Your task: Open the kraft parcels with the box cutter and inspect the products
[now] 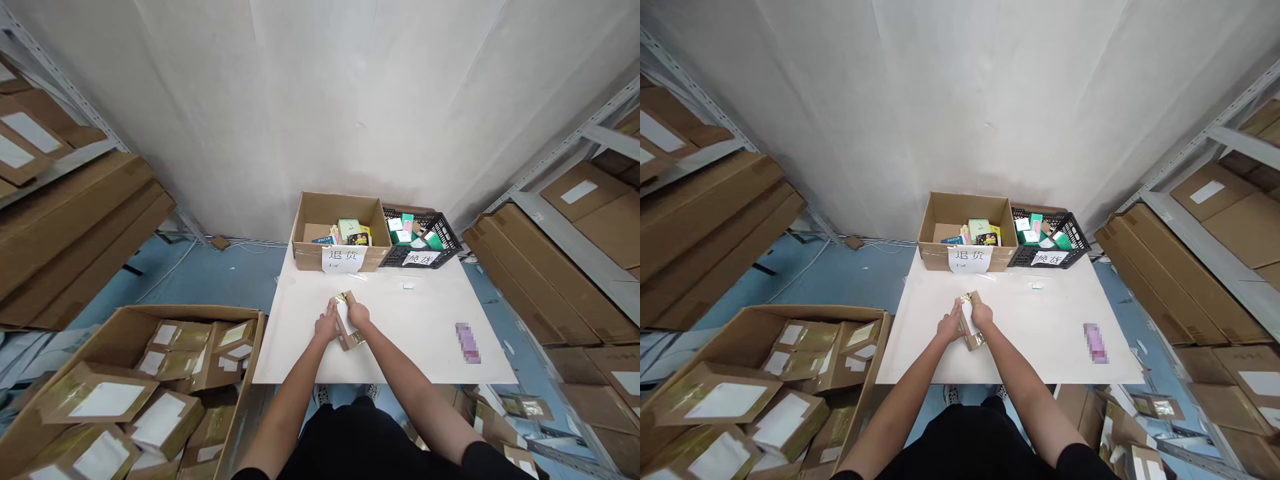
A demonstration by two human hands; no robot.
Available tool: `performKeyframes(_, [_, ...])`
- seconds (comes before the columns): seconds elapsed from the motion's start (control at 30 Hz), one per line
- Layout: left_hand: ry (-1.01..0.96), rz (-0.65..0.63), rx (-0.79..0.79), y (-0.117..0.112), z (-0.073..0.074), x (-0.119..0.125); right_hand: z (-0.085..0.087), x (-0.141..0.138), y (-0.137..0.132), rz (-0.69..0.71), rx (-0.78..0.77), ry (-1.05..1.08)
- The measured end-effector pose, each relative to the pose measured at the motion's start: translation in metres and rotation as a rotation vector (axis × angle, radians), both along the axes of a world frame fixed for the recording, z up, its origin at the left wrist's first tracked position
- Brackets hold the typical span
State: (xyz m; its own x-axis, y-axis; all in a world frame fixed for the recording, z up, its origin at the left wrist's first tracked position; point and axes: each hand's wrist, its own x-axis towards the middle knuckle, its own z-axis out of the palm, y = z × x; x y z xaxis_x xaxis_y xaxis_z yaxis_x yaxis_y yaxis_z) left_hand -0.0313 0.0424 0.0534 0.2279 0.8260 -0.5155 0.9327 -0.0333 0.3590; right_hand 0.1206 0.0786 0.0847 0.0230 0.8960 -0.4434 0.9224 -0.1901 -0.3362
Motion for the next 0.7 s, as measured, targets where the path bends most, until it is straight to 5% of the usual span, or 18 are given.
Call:
performKeyframes(0.17, [0.039, -0.010, -0.005, 0.001, 0.002, 0.001, 0.014, 0.009, -0.007, 0.134, -0.093, -0.088])
performKeyframes(0.37, [0.005, 0.007, -0.029, 0.003, -0.002, -0.002, 0.022, 0.017, -0.009, 0.096, -0.030, -0.064])
performKeyframes(0.7, [0.034, 0.001, -0.020, 0.003, 0.000, 0.000, 0.021, -0.009, 0.011, 0.156, -0.062, -0.111])
